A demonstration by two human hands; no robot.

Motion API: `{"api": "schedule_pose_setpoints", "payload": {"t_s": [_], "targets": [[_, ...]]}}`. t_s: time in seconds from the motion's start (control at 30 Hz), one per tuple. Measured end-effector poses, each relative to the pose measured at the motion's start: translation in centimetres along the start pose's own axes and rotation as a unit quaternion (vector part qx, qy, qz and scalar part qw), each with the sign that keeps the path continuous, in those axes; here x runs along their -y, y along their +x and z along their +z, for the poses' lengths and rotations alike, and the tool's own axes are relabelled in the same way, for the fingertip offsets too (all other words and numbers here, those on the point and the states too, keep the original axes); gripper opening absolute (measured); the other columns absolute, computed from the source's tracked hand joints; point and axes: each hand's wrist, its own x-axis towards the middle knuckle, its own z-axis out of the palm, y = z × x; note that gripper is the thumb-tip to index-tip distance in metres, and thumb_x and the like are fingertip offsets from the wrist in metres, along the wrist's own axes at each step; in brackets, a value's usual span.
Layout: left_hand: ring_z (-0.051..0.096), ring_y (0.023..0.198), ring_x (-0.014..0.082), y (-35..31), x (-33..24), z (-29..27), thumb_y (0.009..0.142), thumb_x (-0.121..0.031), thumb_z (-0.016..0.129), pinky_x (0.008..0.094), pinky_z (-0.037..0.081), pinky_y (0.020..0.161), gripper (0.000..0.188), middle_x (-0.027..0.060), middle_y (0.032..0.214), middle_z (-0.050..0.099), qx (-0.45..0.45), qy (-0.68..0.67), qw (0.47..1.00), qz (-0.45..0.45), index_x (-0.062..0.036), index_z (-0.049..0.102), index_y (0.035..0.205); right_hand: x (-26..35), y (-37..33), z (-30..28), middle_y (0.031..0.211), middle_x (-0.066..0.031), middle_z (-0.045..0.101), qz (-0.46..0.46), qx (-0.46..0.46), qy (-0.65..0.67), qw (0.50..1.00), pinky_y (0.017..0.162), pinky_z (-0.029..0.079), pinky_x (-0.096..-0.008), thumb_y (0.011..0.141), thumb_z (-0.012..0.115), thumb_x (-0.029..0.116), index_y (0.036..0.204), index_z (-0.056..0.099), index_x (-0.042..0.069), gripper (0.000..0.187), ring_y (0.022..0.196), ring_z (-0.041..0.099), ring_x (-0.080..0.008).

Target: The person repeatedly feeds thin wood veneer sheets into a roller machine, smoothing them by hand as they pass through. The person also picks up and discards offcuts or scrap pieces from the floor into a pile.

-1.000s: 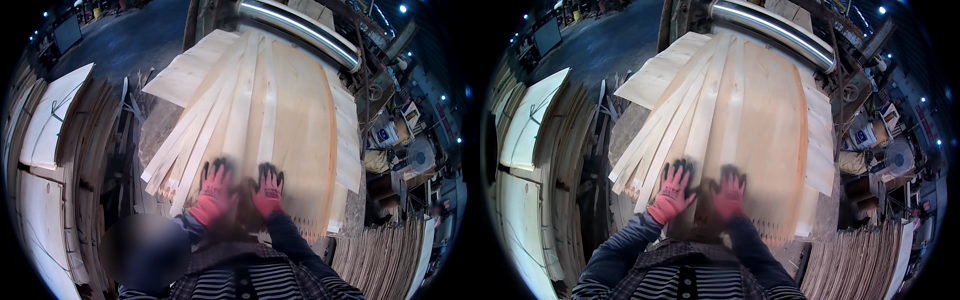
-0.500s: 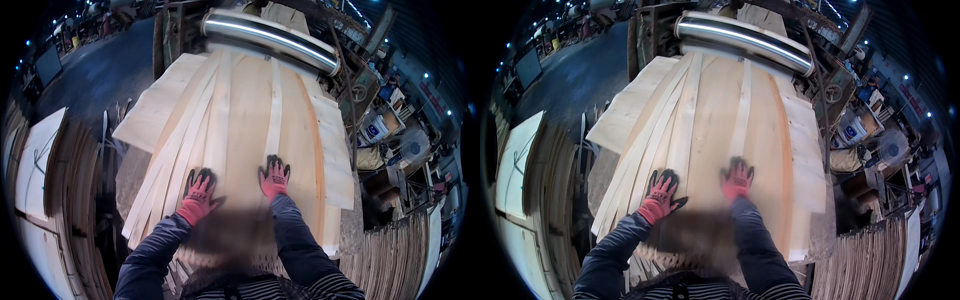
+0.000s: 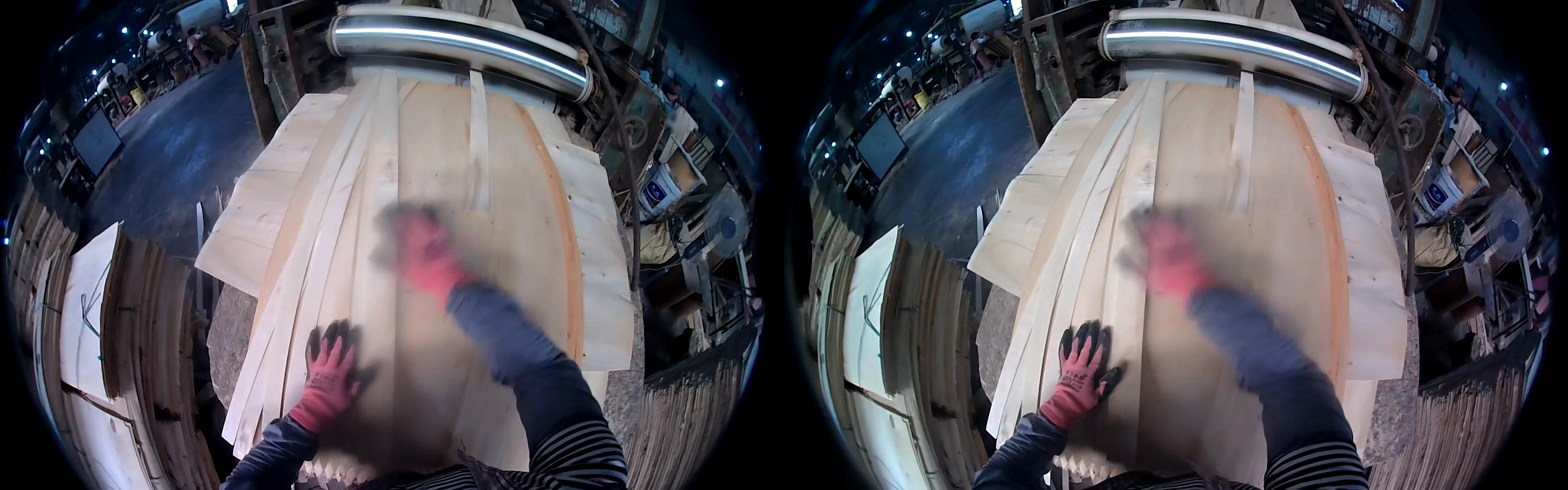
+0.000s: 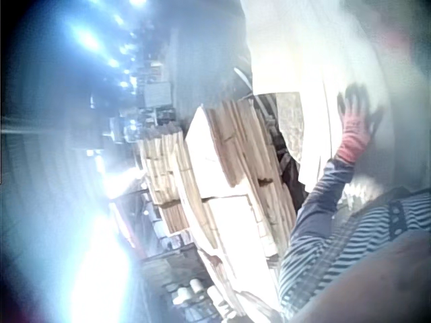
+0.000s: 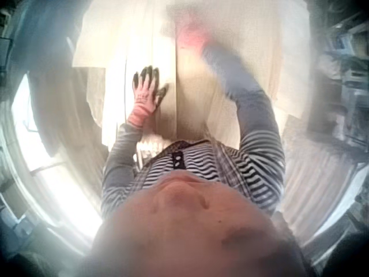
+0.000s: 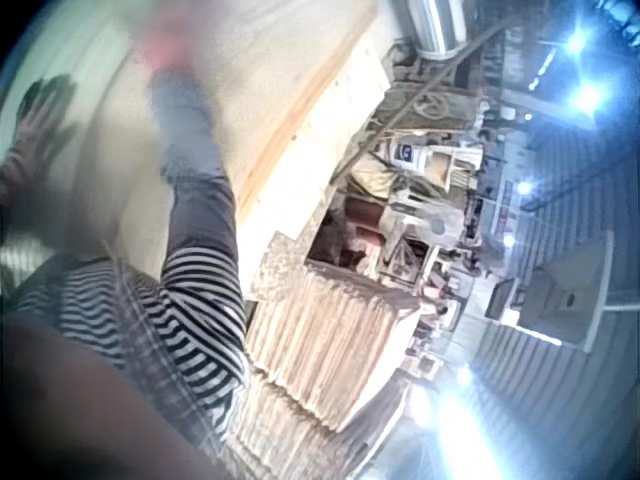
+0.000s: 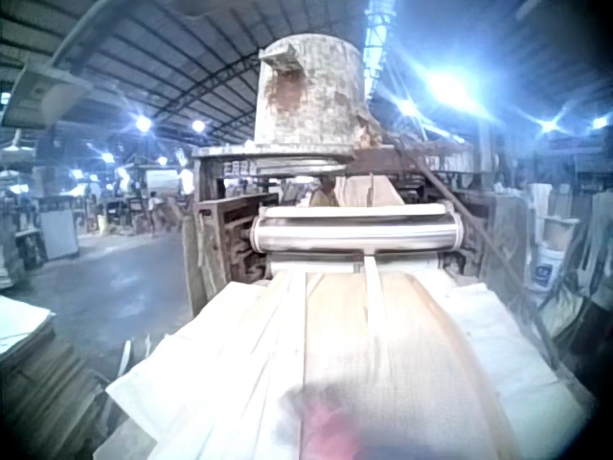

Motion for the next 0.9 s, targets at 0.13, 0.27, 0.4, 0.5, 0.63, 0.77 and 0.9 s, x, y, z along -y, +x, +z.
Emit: {"api": "schedule_pose_setpoints", "payload": {"t_s": [0.13,0.27,0.4,0.5,0.63,0.77,0.9], "targets": [[0.031,0.123,0.0362,0.1,-0.2,0.6,0.072,-0.030,0.062,0.0512,0.016,0.104,0.059,0.0164,0.132,0.036,-0.002,0.005,1.000,-0.016,-0.0078,0.043,0.124,4.6,-6.6,1.8,0.135,-0.0151,0.033,-0.018,0.075,0.016,0.997,0.105,0.015,-0.0491,0.082,0.044,0.049,0.133,0.033,0.008,0.067,0.127,0.027,-0.0292],[0.031,0.123,0.0338,-0.8,-0.4,1.1,0.076,-0.035,0.057,0.0505,0.015,0.104,0.057,0.0143,0.133,0.035,-0.030,0.007,0.998,-0.051,-0.0080,0.043,0.124,2.0,-11.9,-0.3,0.138,-0.0143,0.029,0.069,0.112,-0.058,0.990,0.106,0.011,-0.0485,0.083,0.043,0.050,0.134,0.031,0.008,0.067,0.129,0.023,-0.0285],[0.029,0.123,0.0365,-1.3,-1.0,1.7,0.072,-0.036,0.059,0.0532,0.017,0.102,0.064,0.0165,0.133,0.033,-0.084,0.010,0.995,-0.047,-0.0071,0.042,0.126,1.4,-17.4,-1.9,0.140,-0.0155,0.026,0.174,0.113,-0.086,0.974,0.107,0.008,-0.0489,0.083,0.043,0.049,0.136,0.028,0.007,0.068,0.131,0.019,-0.0294],[0.028,0.124,0.0372,-1.2,-2.7,-0.1,0.072,-0.040,0.059,0.0532,0.014,0.103,0.068,0.0197,0.134,0.031,-0.109,-0.009,0.994,-0.018,-0.0050,0.040,0.127,6.1,-21.6,-4.2,0.139,-0.0193,0.027,0.215,0.126,-0.063,0.966,0.107,0.007,-0.0488,0.084,0.043,0.049,0.136,0.026,0.005,0.070,0.131,0.019,-0.0323],[0.025,0.126,0.0364,-0.2,-3.5,2.1,0.072,-0.048,0.058,0.0515,0.010,0.105,0.076,0.0184,0.135,0.030,-0.025,0.002,1.000,-0.015,-0.0051,0.035,0.131,8.4,-25.2,-3.2,0.136,-0.0227,0.030,0.229,0.089,-0.027,0.969,0.107,0.008,-0.0482,0.083,0.043,0.051,0.135,0.027,0.003,0.073,0.130,0.021,-0.0352],[0.026,0.125,0.0390,-0.2,-3.1,2.0,0.069,-0.047,0.062,0.0543,0.012,0.103,0.078,0.0194,0.134,0.031,-0.011,-0.022,1.000,-0.002,-0.0036,0.037,0.129,4.0,-20.1,-2.9,0.139,-0.0195,0.027,0.251,0.109,-0.042,0.961,0.108,0.008,-0.0468,0.084,0.040,0.053,0.135,0.027,0.003,0.073,0.131,0.018,-0.0329],[0.032,0.120,0.0397,-0.4,-2.9,2.2,0.067,-0.044,0.063,0.0552,0.017,0.100,0.074,0.0196,0.129,0.036,-0.030,-0.018,0.999,0.031,-0.0052,0.041,0.126,-4.2,-13.0,-1.7,0.141,-0.0172,0.024,0.278,0.084,-0.041,0.956,0.108,0.008,-0.0463,0.084,0.036,0.055,0.135,0.027,0.003,0.073,0.132,0.017,-0.0321]]}}
